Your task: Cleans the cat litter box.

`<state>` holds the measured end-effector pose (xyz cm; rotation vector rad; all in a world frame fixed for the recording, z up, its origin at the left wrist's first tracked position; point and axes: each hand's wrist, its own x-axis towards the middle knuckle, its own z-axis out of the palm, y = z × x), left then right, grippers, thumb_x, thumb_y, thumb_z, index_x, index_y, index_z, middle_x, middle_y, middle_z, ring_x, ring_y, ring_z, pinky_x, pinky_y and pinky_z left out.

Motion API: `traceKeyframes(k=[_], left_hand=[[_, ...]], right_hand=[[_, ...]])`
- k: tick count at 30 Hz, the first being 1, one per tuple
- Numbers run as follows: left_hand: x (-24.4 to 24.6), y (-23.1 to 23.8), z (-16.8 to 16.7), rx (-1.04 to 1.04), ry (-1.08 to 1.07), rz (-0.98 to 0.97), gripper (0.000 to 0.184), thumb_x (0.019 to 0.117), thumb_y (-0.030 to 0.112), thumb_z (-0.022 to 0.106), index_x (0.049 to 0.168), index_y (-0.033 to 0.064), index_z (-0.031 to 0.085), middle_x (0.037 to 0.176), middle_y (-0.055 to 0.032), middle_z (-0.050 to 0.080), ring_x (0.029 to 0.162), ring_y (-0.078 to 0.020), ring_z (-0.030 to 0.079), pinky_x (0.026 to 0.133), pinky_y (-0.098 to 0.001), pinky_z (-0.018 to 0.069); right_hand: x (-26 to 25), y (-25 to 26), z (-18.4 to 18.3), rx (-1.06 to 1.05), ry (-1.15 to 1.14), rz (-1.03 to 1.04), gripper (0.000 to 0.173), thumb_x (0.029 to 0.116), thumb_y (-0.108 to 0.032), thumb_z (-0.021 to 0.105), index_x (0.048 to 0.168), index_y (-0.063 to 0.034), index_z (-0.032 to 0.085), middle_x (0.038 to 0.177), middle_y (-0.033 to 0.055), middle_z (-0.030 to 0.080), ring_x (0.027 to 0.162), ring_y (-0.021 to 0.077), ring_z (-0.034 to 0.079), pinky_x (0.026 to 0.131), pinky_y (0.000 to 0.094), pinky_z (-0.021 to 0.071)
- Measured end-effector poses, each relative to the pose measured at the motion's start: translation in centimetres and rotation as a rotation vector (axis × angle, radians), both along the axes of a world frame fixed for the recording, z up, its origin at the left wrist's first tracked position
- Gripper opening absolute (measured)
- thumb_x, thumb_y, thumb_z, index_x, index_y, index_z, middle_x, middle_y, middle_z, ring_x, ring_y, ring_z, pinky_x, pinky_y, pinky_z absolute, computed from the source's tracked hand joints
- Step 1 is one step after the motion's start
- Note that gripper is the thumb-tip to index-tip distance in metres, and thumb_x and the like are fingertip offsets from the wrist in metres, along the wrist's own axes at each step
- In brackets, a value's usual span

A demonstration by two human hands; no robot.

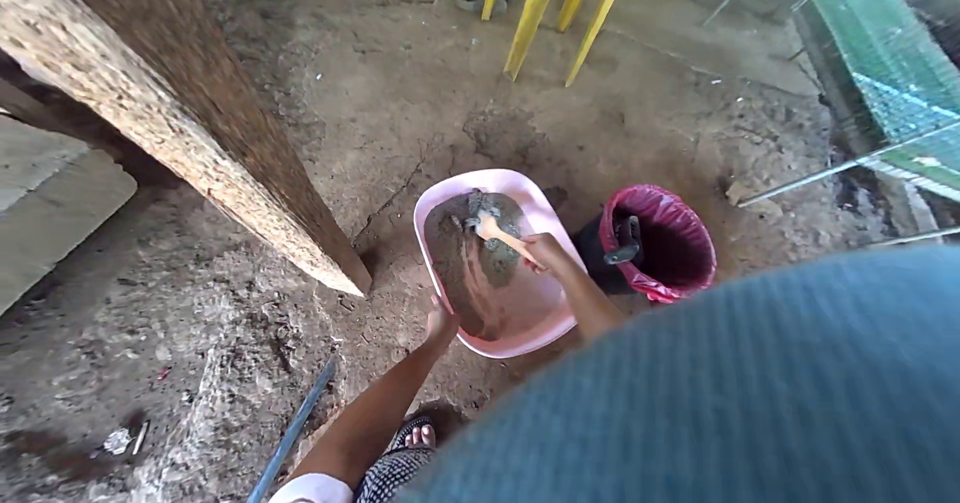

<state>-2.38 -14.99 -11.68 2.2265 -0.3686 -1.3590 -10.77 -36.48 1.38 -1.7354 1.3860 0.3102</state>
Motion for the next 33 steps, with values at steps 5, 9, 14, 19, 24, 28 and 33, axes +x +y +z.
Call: traceKeyframes(k=[5, 9, 14, 19, 24, 28, 33], left_hand=[[0.3, 0.0, 0.2, 0.016, 0.008, -0.018, 0.094, 0.0951, 0.017, 0.07, 0.162, 0.0024, 0.005, 0.129, -0.0332, 0.06, 0.12, -0.0458, 0.062, 0.102, -0.0574, 0.0494], [0.6, 0.0, 0.1, 0.023, 0.006, -0.012, 0.094, 0.0946, 0.015, 0.07, 0.162, 0.0027, 0.005, 0.129, -0.0329, 0.06, 0.12, -0.0462, 0.062, 0.102, -0.0579, 0.0493], [0.3, 0.2, 0.5, -0.001, 0.023, 0.013, 0.088, 0.0933, 0.013, 0.07, 0.16, 0.0002, 0.014, 0.132, -0.0342, 0.058, 0.123, -0.0474, 0.059, 0.103, -0.0598, 0.0479], [0.5, 0.1, 0.1, 0.006, 0.029, 0.0, 0.092, 0.0951, 0.013, 0.069, 0.162, 0.002, 0.006, 0.132, -0.0333, 0.059, 0.122, -0.0463, 0.06, 0.104, -0.0588, 0.0475], [0.6, 0.1, -0.1, 0.024, 0.02, -0.019, 0.095, 0.0947, 0.013, 0.069, 0.162, 0.0033, 0.002, 0.131, -0.033, 0.059, 0.121, -0.0457, 0.061, 0.102, -0.0575, 0.0491], [0.3, -0.4, 0.0, 0.064, -0.005, -0.047, 0.095, 0.0949, 0.015, 0.068, 0.162, 0.0031, 0.002, 0.127, -0.0308, 0.062, 0.118, -0.0434, 0.064, 0.1, -0.0563, 0.0515], [0.3, -0.1, 0.1, 0.039, -0.006, -0.028, 0.095, 0.0935, 0.016, 0.069, 0.161, 0.0007, 0.004, 0.125, -0.031, 0.063, 0.117, -0.0436, 0.065, 0.099, -0.0565, 0.0516]], right_hand=[[-7.0, 0.2, -2.5, 0.242, -0.287, -0.523, 0.032, 0.1116, -0.02, 0.044, 0.138, -0.0043, 0.053, 0.082, 0.0039, 0.059, 0.052, 0.006, 0.047, 0.047, 0.0199, 0.0403], [-7.7, 1.7, -3.3, 0.293, -0.435, -0.735, 0.026, 0.1115, -0.02, 0.044, 0.13, -0.0035, 0.052, 0.074, 0.0015, 0.056, 0.044, 0.0029, 0.041, 0.039, 0.0167, 0.0339], [-6.5, 2.2, -3.5, 0.293, -0.474, -0.776, 0.028, 0.1116, -0.023, 0.044, 0.128, -0.0035, 0.055, 0.075, 0.0005, 0.053, 0.044, 0.0031, 0.037, 0.039, 0.0173, 0.0316], [-7.0, 3.4, -2.9, 0.206, -0.471, -0.613, 0.033, 0.1014, -0.01, 0.063, 0.134, -0.0041, 0.057, 0.075, 0.0027, 0.053, 0.045, 0.0033, 0.037, 0.04, 0.0174, 0.0326], [-12.9, 5.8, -1.5, -0.134, 0.031, 0.055, 0.064, 0.0897, -0.013, 0.075, 0.15, -0.0083, 0.053, 0.122, 0.0241, 0.069, 0.103, 0.0346, 0.07, 0.094, 0.0529, 0.0546], [-19.0, 7.9, -7.8, -0.381, 0.026, 0.28, 0.051, 0.0834, -0.019, 0.071, 0.132, -0.0057, 0.069, 0.11, 0.0225, 0.074, 0.1, 0.0393, 0.072, 0.09, 0.0609, 0.0552], [-13.3, 9.6, -2.8, -0.224, 0.506, 0.46, 0.052, 0.1023, -0.012, 0.052, 0.153, -0.02, 0.05, 0.15, 0.0178, 0.051, 0.13, 0.0381, 0.057, 0.103, 0.054, 0.0504]])
